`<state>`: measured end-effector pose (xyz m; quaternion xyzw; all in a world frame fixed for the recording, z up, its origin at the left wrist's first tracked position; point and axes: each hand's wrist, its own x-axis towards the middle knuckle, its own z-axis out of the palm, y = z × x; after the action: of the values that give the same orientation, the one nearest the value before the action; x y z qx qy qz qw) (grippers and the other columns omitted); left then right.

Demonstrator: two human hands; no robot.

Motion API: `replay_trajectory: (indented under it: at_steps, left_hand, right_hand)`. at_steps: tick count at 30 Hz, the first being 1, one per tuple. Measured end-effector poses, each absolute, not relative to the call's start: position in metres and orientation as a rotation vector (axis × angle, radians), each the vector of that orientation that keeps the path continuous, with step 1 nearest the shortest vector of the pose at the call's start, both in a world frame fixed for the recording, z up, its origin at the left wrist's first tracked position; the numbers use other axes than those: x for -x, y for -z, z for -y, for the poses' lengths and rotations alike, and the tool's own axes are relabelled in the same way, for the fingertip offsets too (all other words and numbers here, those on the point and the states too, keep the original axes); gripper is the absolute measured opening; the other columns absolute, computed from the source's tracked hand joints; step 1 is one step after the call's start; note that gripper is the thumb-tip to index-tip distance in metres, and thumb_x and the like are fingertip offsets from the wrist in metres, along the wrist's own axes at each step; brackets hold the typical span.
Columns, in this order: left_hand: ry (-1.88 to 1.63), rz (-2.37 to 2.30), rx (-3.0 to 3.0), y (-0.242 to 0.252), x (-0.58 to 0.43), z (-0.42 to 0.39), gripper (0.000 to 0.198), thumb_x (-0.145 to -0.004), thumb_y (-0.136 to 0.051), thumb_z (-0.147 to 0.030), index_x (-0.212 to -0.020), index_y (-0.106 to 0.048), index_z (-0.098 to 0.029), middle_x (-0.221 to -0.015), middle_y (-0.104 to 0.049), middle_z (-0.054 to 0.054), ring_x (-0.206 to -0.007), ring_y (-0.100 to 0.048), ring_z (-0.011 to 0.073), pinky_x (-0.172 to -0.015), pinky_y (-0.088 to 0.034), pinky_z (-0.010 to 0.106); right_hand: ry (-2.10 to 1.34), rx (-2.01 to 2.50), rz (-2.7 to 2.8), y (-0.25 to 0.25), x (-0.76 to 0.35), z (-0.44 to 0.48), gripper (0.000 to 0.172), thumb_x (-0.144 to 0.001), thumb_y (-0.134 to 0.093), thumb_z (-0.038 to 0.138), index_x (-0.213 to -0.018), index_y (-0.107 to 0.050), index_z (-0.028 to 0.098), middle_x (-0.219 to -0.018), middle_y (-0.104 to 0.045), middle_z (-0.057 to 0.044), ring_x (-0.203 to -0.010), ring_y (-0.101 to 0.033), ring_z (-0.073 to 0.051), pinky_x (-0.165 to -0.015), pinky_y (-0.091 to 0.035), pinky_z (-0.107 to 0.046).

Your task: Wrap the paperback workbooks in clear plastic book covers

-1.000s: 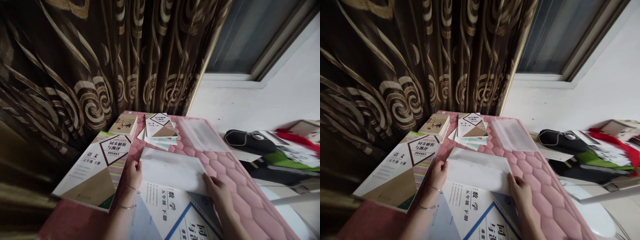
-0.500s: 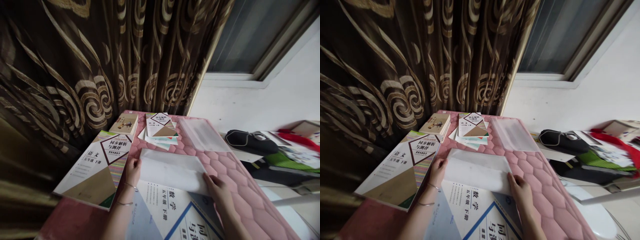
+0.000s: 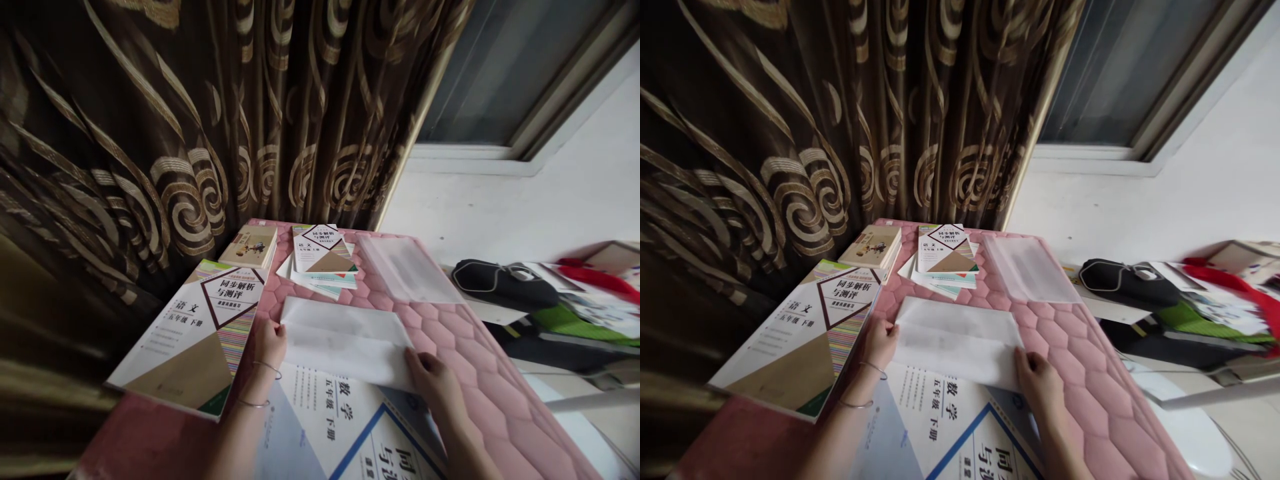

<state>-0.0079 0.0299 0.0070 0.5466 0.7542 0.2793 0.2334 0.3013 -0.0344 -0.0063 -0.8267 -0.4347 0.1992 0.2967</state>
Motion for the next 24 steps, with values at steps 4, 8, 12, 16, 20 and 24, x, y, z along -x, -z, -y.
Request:
replay_trajectory:
  at_steps: [4, 8, 12, 16, 20, 24]
  left_hand:
    - [-0.829, -2.07, -1.456, -0.005, 0.006, -0.029, 0.014, -0.082, -0.054, -0.024, -0.076, -0.063, -0.015, -0.079, -0.07, 0.011, -0.079, -0.066, 0.0222, -0.064, -0.039, 0.027]
    - [-0.89, -2.064, -1.433, -0.007, 0.005, -0.028, 0.023, -0.084, -0.051, -0.03, -0.065, -0.055, -0.019, -0.07, -0.067, 0.01, -0.072, -0.064, 0.0214, -0.061, -0.035, 0.028]
    - [-0.96, -1.995, -1.459, -0.011, 0.008, -0.028, 0.032, -0.081, -0.051, -0.031, -0.053, -0.041, -0.023, -0.055, -0.056, 0.003, -0.058, -0.053, 0.0167, -0.057, -0.029, 0.027]
    - [-1.025, -1.857, -1.387, -0.013, 0.013, -0.028, 0.038, -0.075, -0.052, -0.036, -0.044, -0.034, -0.023, -0.044, -0.04, -0.003, -0.049, -0.04, 0.0129, -0.053, -0.024, 0.027]
    - [-1.09, -1.719, -1.271, -0.012, 0.015, -0.028, 0.03, -0.068, -0.051, -0.04, -0.045, -0.042, -0.022, -0.044, -0.039, -0.004, -0.049, -0.039, 0.0123, -0.051, -0.027, 0.025]
    - [-1.128, -1.737, -1.291, -0.006, 0.015, -0.028, 0.031, -0.066, -0.052, -0.044, -0.046, -0.045, -0.022, -0.043, -0.042, -0.004, -0.048, -0.039, 0.0124, -0.05, -0.028, 0.026]
  right_hand:
    - [-0.554, 2.195, 1.129, 0.003, -0.299, 0.035, 0.046, -0.069, -0.04, 0.063, -0.058, -0.057, 0.021, -0.055, -0.063, -0.009, -0.058, -0.06, -0.025, -0.051, -0.04, -0.031]
    - [-0.486, 2.187, 1.133, 0.007, -0.298, 0.035, 0.044, -0.071, -0.037, 0.062, -0.055, -0.053, 0.023, -0.052, -0.06, -0.009, -0.055, -0.058, -0.024, -0.051, -0.039, -0.032]
    - [-0.424, 2.168, 1.118, 0.014, -0.299, 0.033, 0.043, -0.071, -0.036, 0.061, -0.057, -0.052, 0.024, -0.052, -0.06, -0.009, -0.057, -0.059, -0.025, -0.052, -0.039, -0.032]
    - [-0.457, 2.124, 1.096, 0.015, -0.299, 0.033, 0.046, -0.07, -0.038, 0.064, -0.059, -0.055, 0.023, -0.057, -0.062, -0.009, -0.06, -0.06, -0.026, -0.053, -0.04, -0.033]
    - [-0.475, 2.051, 1.053, 0.012, -0.3, 0.034, 0.047, -0.067, -0.042, 0.066, -0.058, -0.056, 0.022, -0.056, -0.062, -0.009, -0.058, -0.059, -0.025, -0.052, -0.04, -0.032]
    - [-0.481, 1.946, 1.014, 0.009, -0.299, 0.035, 0.051, -0.065, -0.048, 0.069, -0.056, -0.057, 0.02, -0.05, -0.057, -0.005, -0.054, -0.053, -0.021, -0.048, -0.036, -0.029]
